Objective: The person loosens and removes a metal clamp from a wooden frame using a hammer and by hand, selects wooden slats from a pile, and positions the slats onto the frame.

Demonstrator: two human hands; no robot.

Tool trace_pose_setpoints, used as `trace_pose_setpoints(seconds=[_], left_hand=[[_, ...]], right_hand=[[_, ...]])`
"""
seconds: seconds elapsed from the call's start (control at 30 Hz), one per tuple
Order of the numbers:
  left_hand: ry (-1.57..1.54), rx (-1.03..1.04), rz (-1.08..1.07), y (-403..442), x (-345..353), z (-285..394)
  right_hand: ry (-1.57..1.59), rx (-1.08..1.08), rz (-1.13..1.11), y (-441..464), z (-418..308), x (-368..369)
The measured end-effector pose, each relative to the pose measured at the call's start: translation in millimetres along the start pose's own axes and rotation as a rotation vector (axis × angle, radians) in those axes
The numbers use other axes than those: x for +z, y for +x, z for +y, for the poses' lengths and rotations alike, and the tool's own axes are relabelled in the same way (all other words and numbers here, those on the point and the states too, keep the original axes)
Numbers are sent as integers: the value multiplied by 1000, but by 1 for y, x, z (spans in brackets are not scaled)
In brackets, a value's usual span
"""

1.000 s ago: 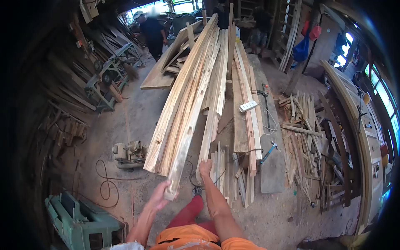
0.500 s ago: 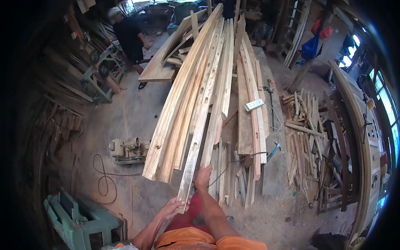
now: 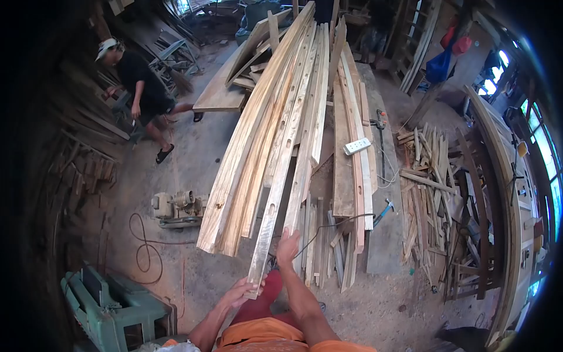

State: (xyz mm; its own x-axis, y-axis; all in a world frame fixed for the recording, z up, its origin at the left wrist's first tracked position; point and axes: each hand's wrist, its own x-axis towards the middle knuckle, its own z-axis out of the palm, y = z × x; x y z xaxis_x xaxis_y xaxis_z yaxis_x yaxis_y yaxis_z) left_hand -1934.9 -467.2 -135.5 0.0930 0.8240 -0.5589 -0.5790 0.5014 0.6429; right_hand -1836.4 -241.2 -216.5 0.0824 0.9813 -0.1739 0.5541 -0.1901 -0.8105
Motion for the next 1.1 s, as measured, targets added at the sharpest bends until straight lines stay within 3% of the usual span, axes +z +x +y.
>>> trace_pose_setpoints(seconds=[0.17, 0.23, 0.4, 0.53, 0.67, 0.77, 0.93, 1.1], left_hand=[[-217, -53, -91, 5, -4, -3], [-186, -22, -77, 9, -4, -5], [-92, 22, -47, 5, -8, -8], [-38, 35, -20, 2, -7, -7], [-74, 15, -7, 0, -4, -4], [-84, 38, 6, 5, -10, -14], [-7, 3, 57, 1, 6, -2], [-3, 0, -39, -4, 26, 5]], right_hand=[[56, -67, -62, 7, 22, 2], [20, -162, 138, -3, 20, 20], [-32, -201, 133, 3, 36, 27], [-78, -176, 20, 0, 0, 4], [-79, -346, 201, 21, -42, -18], [-290, -474, 361, 90, -45, -60], [-330, -390, 188, 171, -80, -125], [-250, -206, -68, 213, -94, -98]])
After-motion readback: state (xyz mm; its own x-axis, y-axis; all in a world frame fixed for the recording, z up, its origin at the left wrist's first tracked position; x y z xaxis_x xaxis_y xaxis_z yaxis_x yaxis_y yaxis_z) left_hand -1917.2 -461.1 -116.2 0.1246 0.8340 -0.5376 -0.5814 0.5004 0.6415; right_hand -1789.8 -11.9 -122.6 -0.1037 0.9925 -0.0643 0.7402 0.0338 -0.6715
